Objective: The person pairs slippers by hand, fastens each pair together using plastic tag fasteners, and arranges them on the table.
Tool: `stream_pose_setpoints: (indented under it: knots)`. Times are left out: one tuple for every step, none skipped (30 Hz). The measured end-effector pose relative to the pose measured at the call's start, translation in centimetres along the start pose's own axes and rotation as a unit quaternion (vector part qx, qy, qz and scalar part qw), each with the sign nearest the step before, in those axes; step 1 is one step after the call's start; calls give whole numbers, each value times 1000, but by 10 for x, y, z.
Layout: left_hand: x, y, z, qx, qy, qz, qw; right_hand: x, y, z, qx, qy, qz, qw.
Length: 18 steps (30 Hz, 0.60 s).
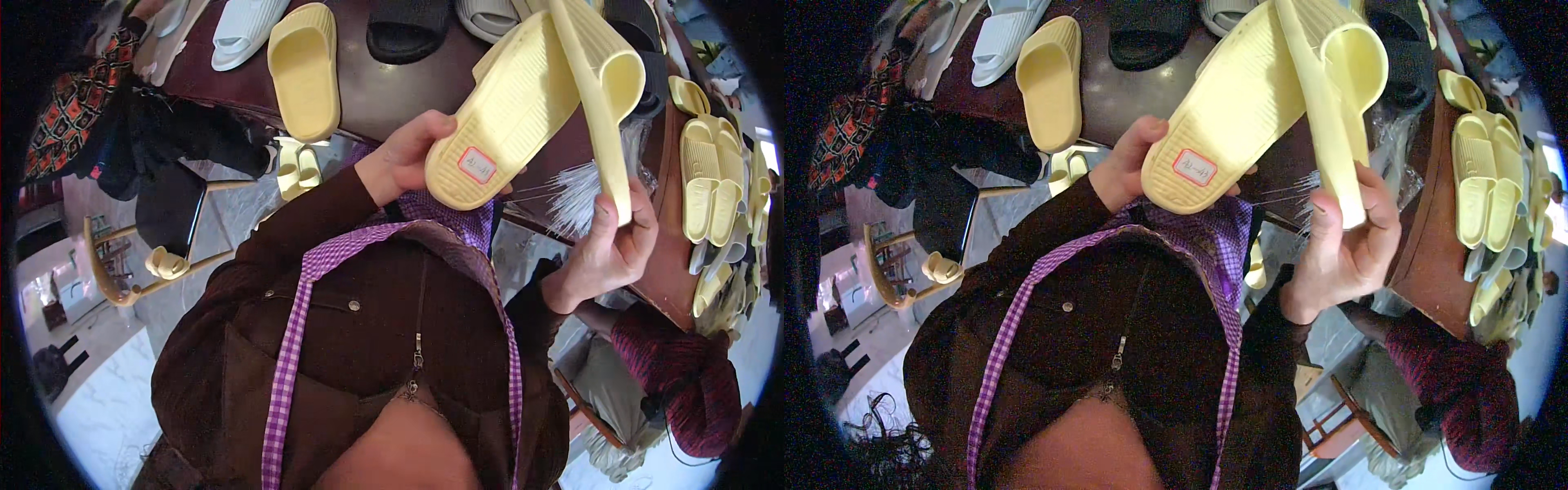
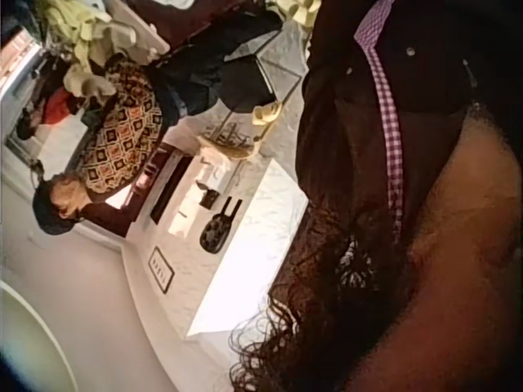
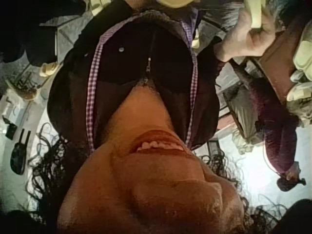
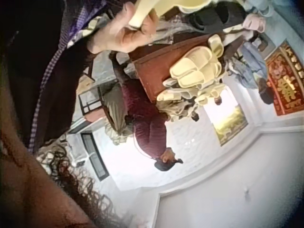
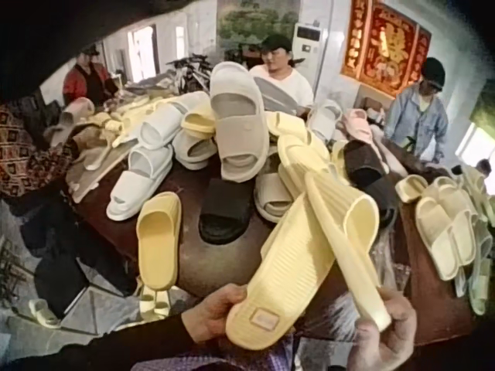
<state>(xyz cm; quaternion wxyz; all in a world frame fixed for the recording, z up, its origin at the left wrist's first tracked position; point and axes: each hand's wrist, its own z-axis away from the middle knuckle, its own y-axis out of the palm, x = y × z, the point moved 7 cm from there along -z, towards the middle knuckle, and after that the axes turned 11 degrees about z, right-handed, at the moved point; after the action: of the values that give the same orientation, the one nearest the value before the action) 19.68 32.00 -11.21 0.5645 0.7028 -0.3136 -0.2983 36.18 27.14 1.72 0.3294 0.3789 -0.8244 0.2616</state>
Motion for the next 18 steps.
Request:
stream_pose_setpoints:
  knots:
    - [-1, 1, -2, 10, 4, 3, 1000, -1, 3, 3, 1, -2, 0, 1000]
    - [0, 2, -3, 13, 5, 3, 1000, 0, 9, 6, 32, -27, 23, 999]
    - [-1, 1, -4, -9, 18, 19, 1000, 1, 15, 11, 64, -52, 45, 996]
    - [-3, -1, -3, -33, 34, 33, 998, 3, 24, 15, 95, -78, 65, 990]
    - [-5, -4, -3, -55, 50, 47, 996, 9, 34, 22, 126, -107, 111, 980]
    - [-6, -5, -3, -52, 54, 44, 996, 15, 43, 29, 156, -135, 156, 966]
    - [-9, -9, -1, -63, 72, 47, 994, 18, 46, 34, 159, -144, 152, 965]
    - [-12, -13, 1, -74, 90, 50, 992, 17, 50, 39, 173, -143, 138, 965]
    - [-15, -8, -3, -81, 99, 53, 990, 14, 50, 43, 180, -141, 132, 964]
    - [-14, 2, -4, -73, 97, 48, 991, 11, 51, 47, 186, -139, 126, 964]
    - [-15, 12, 6, -103, 135, -103, 980, 9, 52, 51, 180, -147, 129, 964]
    - [-16, 31, 13, -122, 169, -253, 945, -3, 48, 48, 151, -90, 96, 980]
    - [-19, 49, 18, -130, 203, -395, 886, -14, 44, 42, 120, -39, 64, 990]
    - [-19, 42, 20, -151, 179, -391, 890, -25, 37, 35, 80, 8, 34, 996]
    - [-19, 30, 22, -173, 153, -388, 892, -41, 41, 37, 86, 124, -47, 988]
    - [-16, 30, 17, -131, 164, -357, 910, -59, 47, 41, 87, 233, -134, 959]
    - [-12, 32, 14, -94, 174, -321, 926, -65, 59, 37, 183, 231, -184, 938]
    - [-10, 37, 3, -67, 161, -323, 930, -81, 63, 52, 200, 355, -217, 887]
